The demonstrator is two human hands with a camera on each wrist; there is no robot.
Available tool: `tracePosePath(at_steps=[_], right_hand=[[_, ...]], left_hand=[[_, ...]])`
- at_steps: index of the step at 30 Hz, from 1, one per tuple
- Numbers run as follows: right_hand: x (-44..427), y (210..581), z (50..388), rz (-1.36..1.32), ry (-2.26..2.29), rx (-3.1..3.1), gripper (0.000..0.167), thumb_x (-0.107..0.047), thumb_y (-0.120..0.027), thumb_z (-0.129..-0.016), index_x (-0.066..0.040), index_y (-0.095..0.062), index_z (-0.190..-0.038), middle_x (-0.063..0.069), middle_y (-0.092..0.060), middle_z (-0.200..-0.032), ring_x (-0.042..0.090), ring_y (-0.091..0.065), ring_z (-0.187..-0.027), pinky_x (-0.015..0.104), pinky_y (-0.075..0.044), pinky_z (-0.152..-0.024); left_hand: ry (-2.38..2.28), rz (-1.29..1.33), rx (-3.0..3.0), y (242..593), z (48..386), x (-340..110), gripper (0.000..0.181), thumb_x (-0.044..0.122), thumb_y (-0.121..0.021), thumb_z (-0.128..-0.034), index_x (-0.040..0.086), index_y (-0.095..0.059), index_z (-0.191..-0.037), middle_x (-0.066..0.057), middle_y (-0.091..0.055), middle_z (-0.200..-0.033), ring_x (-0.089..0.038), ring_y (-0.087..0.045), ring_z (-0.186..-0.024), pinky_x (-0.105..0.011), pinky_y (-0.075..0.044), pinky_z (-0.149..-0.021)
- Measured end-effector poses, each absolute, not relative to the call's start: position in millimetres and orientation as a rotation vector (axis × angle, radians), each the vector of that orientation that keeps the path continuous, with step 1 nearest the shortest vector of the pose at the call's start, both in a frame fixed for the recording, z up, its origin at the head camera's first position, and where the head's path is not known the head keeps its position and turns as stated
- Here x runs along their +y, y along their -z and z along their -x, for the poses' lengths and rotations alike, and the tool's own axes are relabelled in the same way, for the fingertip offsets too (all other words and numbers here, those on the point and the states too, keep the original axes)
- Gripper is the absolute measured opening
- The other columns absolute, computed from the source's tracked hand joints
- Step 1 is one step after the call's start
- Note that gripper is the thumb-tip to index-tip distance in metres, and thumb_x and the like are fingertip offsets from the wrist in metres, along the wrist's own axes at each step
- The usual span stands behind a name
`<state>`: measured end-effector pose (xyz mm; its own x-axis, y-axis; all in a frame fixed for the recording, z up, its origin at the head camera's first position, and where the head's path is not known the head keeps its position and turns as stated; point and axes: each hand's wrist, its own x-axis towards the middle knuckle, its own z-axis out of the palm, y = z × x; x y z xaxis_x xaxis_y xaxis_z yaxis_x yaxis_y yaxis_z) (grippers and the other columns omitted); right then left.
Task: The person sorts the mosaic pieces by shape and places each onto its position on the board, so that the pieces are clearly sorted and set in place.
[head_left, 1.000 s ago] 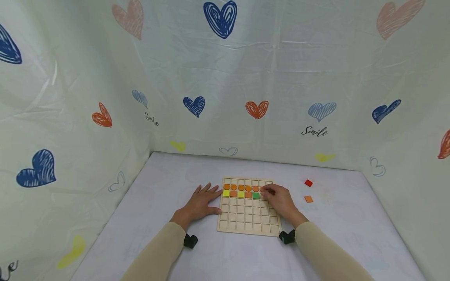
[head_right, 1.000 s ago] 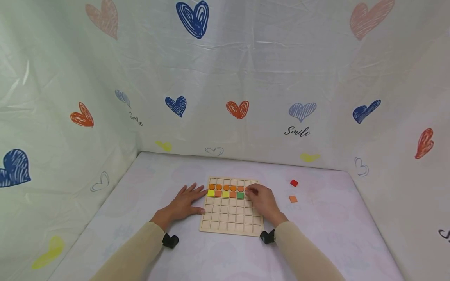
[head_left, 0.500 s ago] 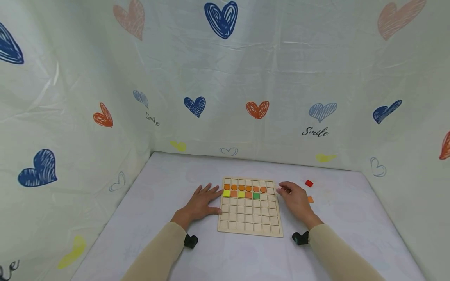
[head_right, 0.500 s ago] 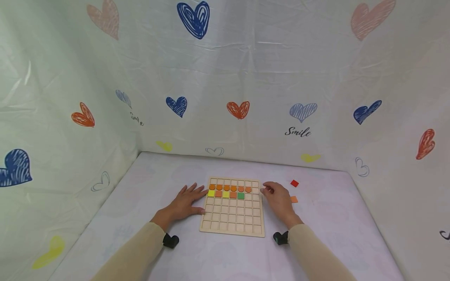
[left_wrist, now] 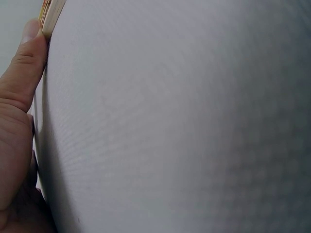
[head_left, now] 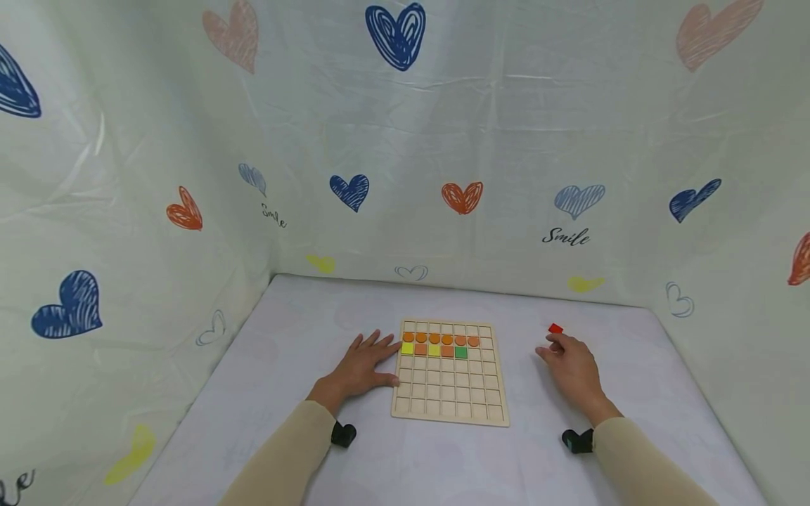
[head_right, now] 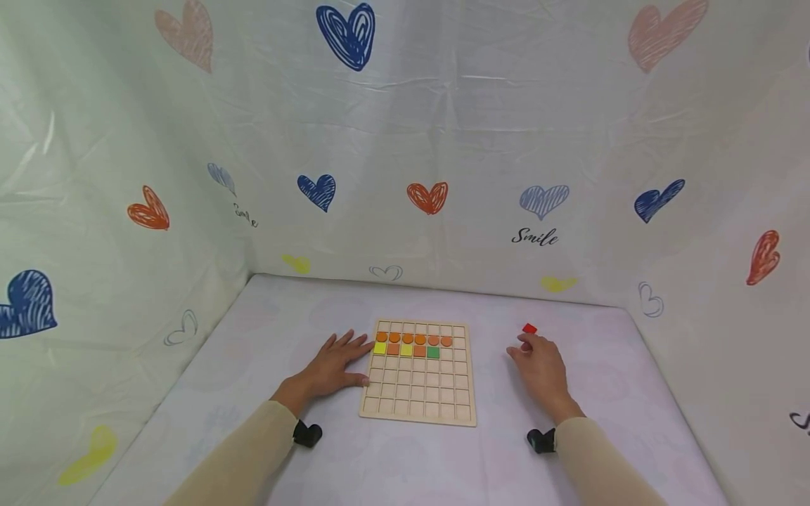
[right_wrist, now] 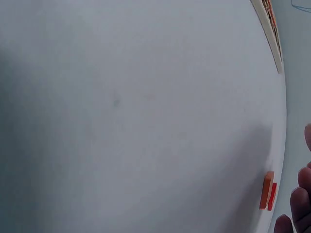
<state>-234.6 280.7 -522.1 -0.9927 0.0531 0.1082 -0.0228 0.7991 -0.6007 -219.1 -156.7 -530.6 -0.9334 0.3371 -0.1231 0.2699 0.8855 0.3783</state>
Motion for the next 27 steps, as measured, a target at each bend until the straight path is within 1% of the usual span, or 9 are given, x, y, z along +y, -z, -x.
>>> tracePosePath(at_steps=[2, 7, 12, 16, 19, 23, 27], right_hand=[[288, 524, 232, 0.034, -0.936, -2.886, 0.048, -0.026, -0.072, -0.1, 0.008, -0.061, -0.133, 0.023, -0.065, -0.112, 0.037, -0.056, -0.103, 0.049, -0.054, -0.086], [304, 531, 229, 0.055, -0.866, -2.95, 0.057, -0.031, -0.073, -0.099, 0.013, -0.057, -0.132, 0.033, -0.062, -0.122, 0.047, -0.055, -0.11, 0.06, -0.052, -0.092], [312, 532, 230, 0.079, -0.828, -3.009, 0.064, -0.036, -0.075, -0.096, 0.015, -0.057, -0.131, 0.035, -0.062, -0.125, 0.051, -0.054, -0.113, 0.063, -0.05, -0.094], [313, 532, 230, 0.049, -0.799, -3.016, 0.059, -0.035, -0.074, -0.097, 0.013, -0.061, -0.128, 0.033, -0.064, -0.12, 0.048, -0.055, -0.109, 0.062, -0.05, -0.091], [313, 534, 230, 0.021, -0.783, -3.008, 0.051, -0.032, -0.072, -0.098, 0.011, -0.065, -0.125, 0.031, -0.065, -0.117, 0.046, -0.056, -0.107, 0.061, -0.051, -0.091], [312, 534, 229, -0.054, -0.816, -2.993, 0.037, -0.024, -0.068, -0.101, 0.004, -0.07, -0.126, 0.03, -0.065, -0.12, 0.046, -0.056, -0.112, 0.062, -0.05, -0.093], [312, 534, 228, -0.137, -0.846, -2.998, 0.033, -0.019, -0.066, -0.102, -0.002, -0.072, -0.131, 0.026, -0.064, -0.123, 0.043, -0.056, -0.112, 0.06, -0.051, -0.092]], left_hand=[[-0.541, -0.466, 2.867, 531, 219, -157, 0.086, 0.061, -0.076, -0.0893, 0.026, -0.045, -0.162, -0.001, -0.036, -0.172, -0.03, -0.019, -0.164, -0.054, -0.008, -0.135], [-0.558, -0.47, 2.87, 533, 219, -157, 0.085, 0.061, -0.075, -0.0893, 0.027, -0.046, -0.162, -0.001, -0.037, -0.171, -0.031, -0.019, -0.164, -0.055, -0.008, -0.135], [-0.575, -0.473, 2.871, 534, 219, -157, 0.085, 0.062, -0.075, -0.0893, 0.027, -0.046, -0.161, -0.001, -0.037, -0.171, -0.031, -0.019, -0.164, -0.055, -0.008, -0.135], [-0.58, -0.474, 2.872, 534, 219, -157, 0.085, 0.062, -0.075, -0.0891, 0.026, -0.047, -0.161, -0.002, -0.038, -0.171, -0.032, -0.019, -0.164, -0.056, -0.008, -0.135], [-0.579, -0.476, 2.873, 533, 219, -157, 0.085, 0.062, -0.075, -0.0892, 0.026, -0.047, -0.161, -0.002, -0.038, -0.171, -0.032, -0.02, -0.164, -0.056, -0.009, -0.135], [-0.575, -0.477, 2.872, 532, 218, -157, 0.085, 0.062, -0.075, -0.0893, 0.026, -0.047, -0.161, -0.002, -0.038, -0.171, -0.032, -0.02, -0.164, -0.056, -0.009, -0.135], [-0.581, -0.477, 2.87, 530, 218, -157, 0.084, 0.061, -0.076, -0.0894, 0.026, -0.047, -0.161, -0.002, -0.038, -0.171, -0.032, -0.02, -0.164, -0.056, -0.009, -0.135]])
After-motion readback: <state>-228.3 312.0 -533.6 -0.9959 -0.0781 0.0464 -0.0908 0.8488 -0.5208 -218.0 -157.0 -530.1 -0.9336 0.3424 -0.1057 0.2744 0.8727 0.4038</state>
